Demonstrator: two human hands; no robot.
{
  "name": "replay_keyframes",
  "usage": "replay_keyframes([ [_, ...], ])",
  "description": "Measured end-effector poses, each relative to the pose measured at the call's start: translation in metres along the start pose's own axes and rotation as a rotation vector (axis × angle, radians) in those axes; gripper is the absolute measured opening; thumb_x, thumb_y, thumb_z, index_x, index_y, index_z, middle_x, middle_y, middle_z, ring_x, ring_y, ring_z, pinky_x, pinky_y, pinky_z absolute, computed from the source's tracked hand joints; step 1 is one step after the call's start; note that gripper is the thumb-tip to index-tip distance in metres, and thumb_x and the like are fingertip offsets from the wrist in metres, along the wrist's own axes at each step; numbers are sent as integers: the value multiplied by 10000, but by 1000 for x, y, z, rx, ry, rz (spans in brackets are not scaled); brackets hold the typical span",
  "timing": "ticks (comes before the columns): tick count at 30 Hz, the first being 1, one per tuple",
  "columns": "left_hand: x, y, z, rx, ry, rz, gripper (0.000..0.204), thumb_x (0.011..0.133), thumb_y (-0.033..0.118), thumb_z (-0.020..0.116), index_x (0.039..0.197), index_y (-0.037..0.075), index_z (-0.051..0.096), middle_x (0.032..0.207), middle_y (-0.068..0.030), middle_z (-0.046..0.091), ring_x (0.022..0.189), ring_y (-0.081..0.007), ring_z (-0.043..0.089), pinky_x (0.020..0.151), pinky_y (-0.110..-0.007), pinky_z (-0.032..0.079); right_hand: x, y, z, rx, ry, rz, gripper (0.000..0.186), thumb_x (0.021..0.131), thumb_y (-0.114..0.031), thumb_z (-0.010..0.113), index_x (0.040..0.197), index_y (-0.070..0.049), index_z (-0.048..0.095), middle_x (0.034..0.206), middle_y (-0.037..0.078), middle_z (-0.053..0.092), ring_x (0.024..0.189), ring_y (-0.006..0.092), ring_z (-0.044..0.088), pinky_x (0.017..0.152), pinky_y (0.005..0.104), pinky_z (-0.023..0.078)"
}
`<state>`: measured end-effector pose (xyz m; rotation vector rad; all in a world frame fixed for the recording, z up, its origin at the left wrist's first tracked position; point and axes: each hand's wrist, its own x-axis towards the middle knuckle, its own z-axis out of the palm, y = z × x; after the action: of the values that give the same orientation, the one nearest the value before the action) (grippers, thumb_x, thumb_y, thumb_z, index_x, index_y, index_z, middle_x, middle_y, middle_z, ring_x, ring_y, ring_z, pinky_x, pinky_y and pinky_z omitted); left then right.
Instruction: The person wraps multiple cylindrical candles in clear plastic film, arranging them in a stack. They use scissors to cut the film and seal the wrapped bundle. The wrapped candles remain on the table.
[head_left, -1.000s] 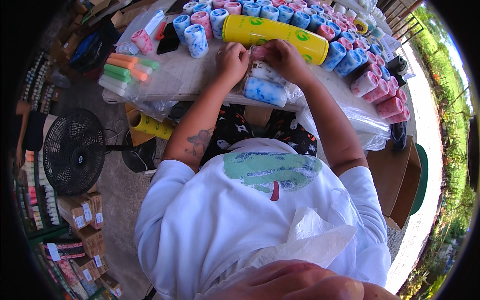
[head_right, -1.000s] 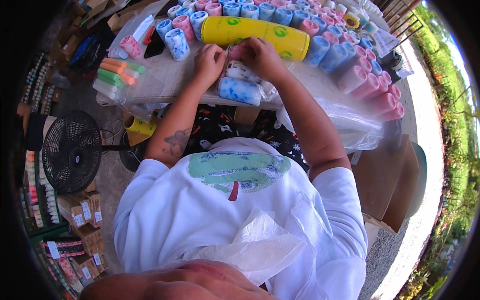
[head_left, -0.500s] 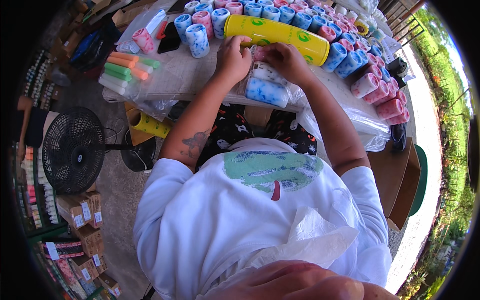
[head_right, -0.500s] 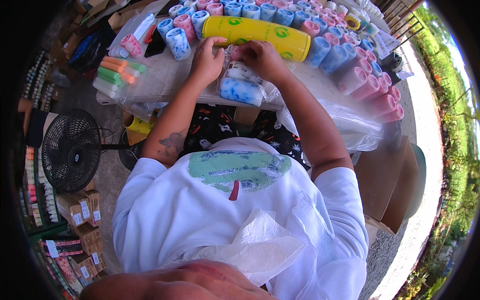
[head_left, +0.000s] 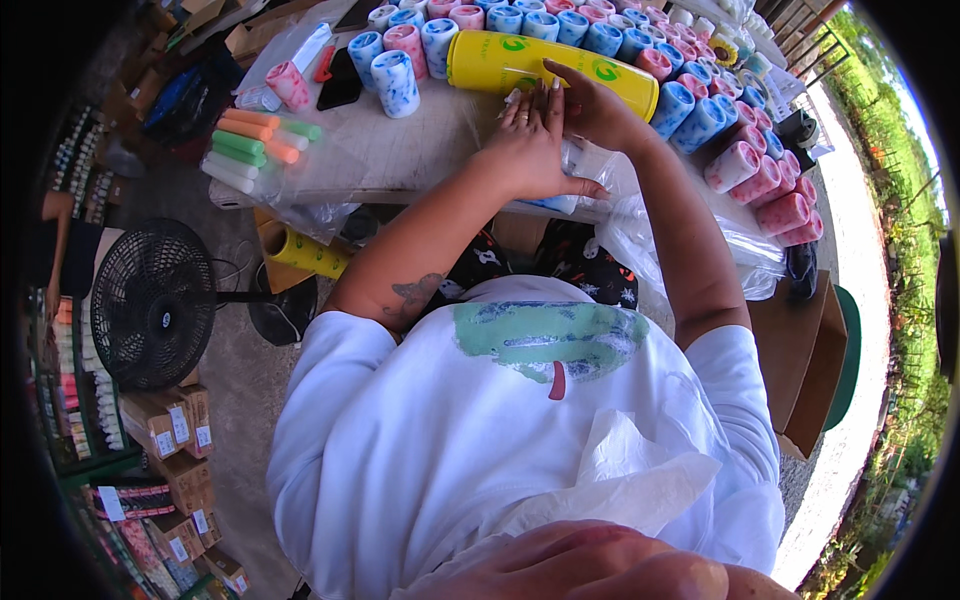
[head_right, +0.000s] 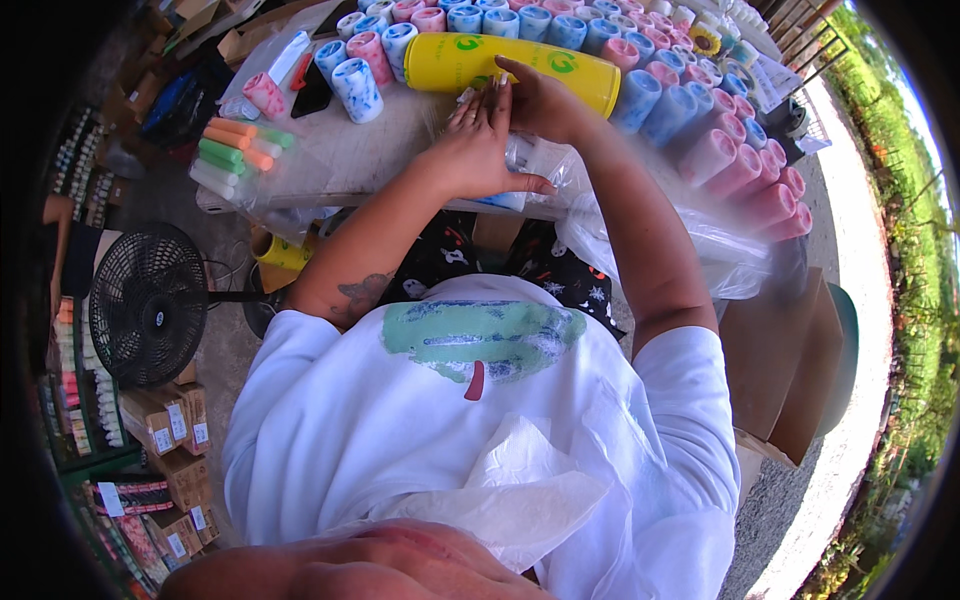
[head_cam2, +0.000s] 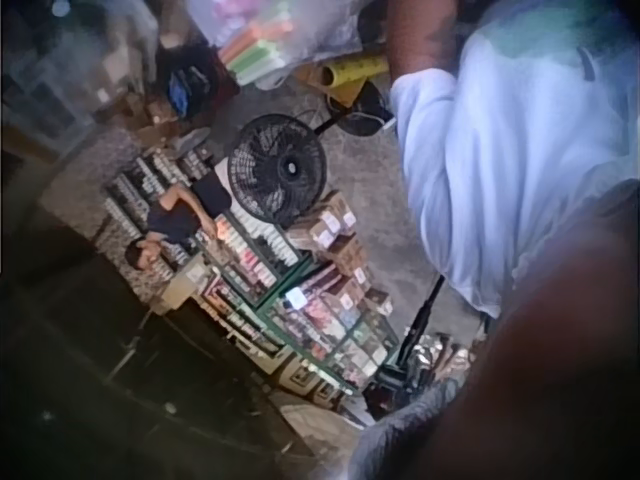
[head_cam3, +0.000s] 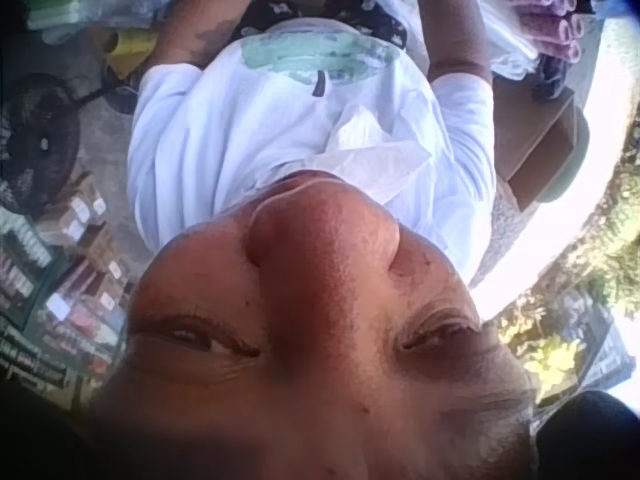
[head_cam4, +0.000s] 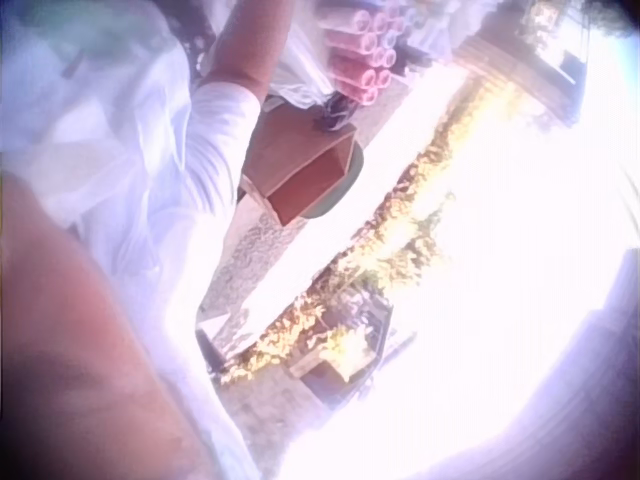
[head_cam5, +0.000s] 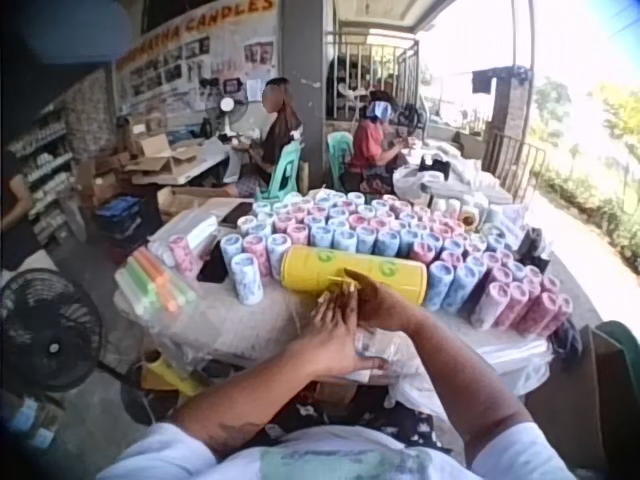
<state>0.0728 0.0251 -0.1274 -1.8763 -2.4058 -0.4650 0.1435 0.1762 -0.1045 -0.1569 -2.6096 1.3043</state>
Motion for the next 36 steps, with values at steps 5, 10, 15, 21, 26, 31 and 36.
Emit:
replay_keyframes([
  [5,1,-1,-2,36,-83,-2,1396,614,897,501,1445,-133,56,1505,-343,120,1426,-437,115,1173,-435,86,4,14,-33,77,245,2,492,875,-112,658,1334,-42,496,1239,128,613,1133,229,598,983,297,453],
  [10,1,2,-7,114,-111,-1,1344,640,904,455,1439,-133,149,1519,-312,131,1432,-426,104,1173,-435,83,14,36,-4,-1009,483,-214,499,912,-399,589,1383,-278,478,1428,40,471,1333,293,411,1064,546,283],
  [15,4,4,-4,101,-107,-13,1330,652,904,439,1437,-133,159,1516,-313,144,1432,-427,100,1172,-439,82,28,37,-6,-1041,472,-166,542,900,-548,513,1398,-350,431,1470,-5,415,1358,240,378,1070,590,237],
  [21,7,3,0,119,-122,-34,1326,662,908,413,1433,-140,161,1517,-310,146,1435,-420,94,1172,-440,84,46,38,-22,-1100,325,-52,571,938,-623,358,1441,-353,369,1501,-4,370,1391,226,327,1092,582,216],
  [26,13,6,-3,102,-151,-59,1333,661,912,404,1434,-142,147,1520,-303,146,1440,-407,83,1174,-438,69,59,44,-29,-1025,325,-41,555,934,-633,347,1411,-357,410,1477,-9,402,1393,222,321,1082,630,207],
  [31,13,6,-3,112,-138,-56,1329,665,909,402,1433,-145,147,1519,-301,154,1441,-404,79,1175,-444,57,55,45,-22,-1070,509,-147,511,922,-543,475,1351,-266,501,1386,59,490,1326,274,390,1051,549,284],
  [36,11,0,12,53,-63,-40,1377,599,912,484,1438,-131,160,1500,-335,166,1431,-433,103,1171,-469,41,32,24,-2,-643,664,-334,307,908,-317,603,1103,-84,644,1003,124,651,957,318,608,834,396,470],
])
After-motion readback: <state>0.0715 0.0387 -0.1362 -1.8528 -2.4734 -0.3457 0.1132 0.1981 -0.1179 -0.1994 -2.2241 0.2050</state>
